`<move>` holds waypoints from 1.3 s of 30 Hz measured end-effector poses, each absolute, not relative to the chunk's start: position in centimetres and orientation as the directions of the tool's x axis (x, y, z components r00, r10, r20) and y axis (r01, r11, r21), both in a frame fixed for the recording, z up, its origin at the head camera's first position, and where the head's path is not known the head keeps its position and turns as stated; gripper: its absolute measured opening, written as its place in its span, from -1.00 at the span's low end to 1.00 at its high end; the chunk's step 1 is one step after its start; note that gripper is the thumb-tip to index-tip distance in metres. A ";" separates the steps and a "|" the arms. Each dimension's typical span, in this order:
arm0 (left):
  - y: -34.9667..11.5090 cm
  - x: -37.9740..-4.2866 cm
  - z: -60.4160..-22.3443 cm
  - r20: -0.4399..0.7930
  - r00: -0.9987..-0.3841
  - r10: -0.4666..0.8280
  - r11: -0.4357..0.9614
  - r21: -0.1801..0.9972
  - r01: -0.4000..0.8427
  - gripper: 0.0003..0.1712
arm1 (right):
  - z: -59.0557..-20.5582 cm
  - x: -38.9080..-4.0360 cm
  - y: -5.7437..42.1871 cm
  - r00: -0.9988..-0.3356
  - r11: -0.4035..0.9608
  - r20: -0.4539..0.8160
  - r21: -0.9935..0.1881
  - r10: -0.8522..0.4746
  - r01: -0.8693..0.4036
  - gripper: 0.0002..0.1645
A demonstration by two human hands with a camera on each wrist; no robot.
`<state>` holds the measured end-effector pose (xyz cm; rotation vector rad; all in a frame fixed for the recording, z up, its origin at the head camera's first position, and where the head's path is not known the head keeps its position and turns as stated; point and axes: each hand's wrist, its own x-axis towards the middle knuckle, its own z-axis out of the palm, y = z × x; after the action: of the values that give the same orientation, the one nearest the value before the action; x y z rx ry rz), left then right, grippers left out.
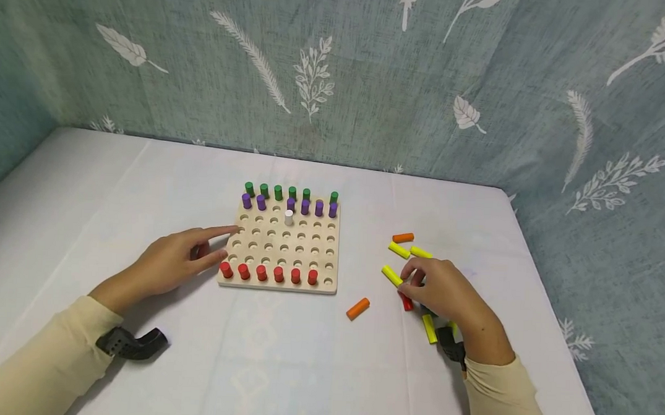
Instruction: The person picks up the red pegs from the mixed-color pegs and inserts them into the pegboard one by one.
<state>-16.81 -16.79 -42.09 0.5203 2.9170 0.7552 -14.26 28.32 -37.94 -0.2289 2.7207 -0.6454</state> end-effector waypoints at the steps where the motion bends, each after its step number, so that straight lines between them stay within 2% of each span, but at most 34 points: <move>1: -16.8 -16.8 -42.1 0.002 -0.939 0.345 0.821 0.484 0.303 -0.41 | -38.1 -14.2 28.3 -0.931 0.887 -0.286 -0.455 -0.228 -0.077 -0.83; 6: -16.7 -16.8 -42.1 0.029 -0.939 0.343 0.821 0.476 0.314 -0.41 | -38.5 -14.3 28.0 -0.940 0.903 -0.272 -0.423 -0.206 -0.076 -0.80; 14: -16.7 -16.7 -42.2 0.006 -0.939 0.345 0.823 0.479 0.306 -0.41 | -38.4 -14.2 27.6 -0.934 0.909 -0.290 -0.409 -0.209 -0.076 -0.76; 25: -16.8 -16.8 -42.1 0.019 -0.936 0.352 0.820 0.475 0.318 -0.41 | -38.3 -14.3 27.7 -0.934 0.903 -0.276 -0.417 -0.228 -0.097 -0.83; 30: -16.9 -16.8 -42.1 0.037 -0.938 0.343 0.823 0.469 0.320 -0.40 | -38.4 -14.4 27.4 -0.939 0.913 -0.273 -0.399 -0.208 -0.086 -0.76; 39: -16.8 -16.6 -42.4 0.010 -0.939 0.344 0.823 0.478 0.307 -0.41 | -38.8 -14.3 27.2 -0.937 0.919 -0.269 -0.379 -0.221 -0.108 -0.76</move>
<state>-16.64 -16.79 -42.38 0.5228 2.9260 0.7471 -14.28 27.16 -38.84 -0.2435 2.7707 -0.5227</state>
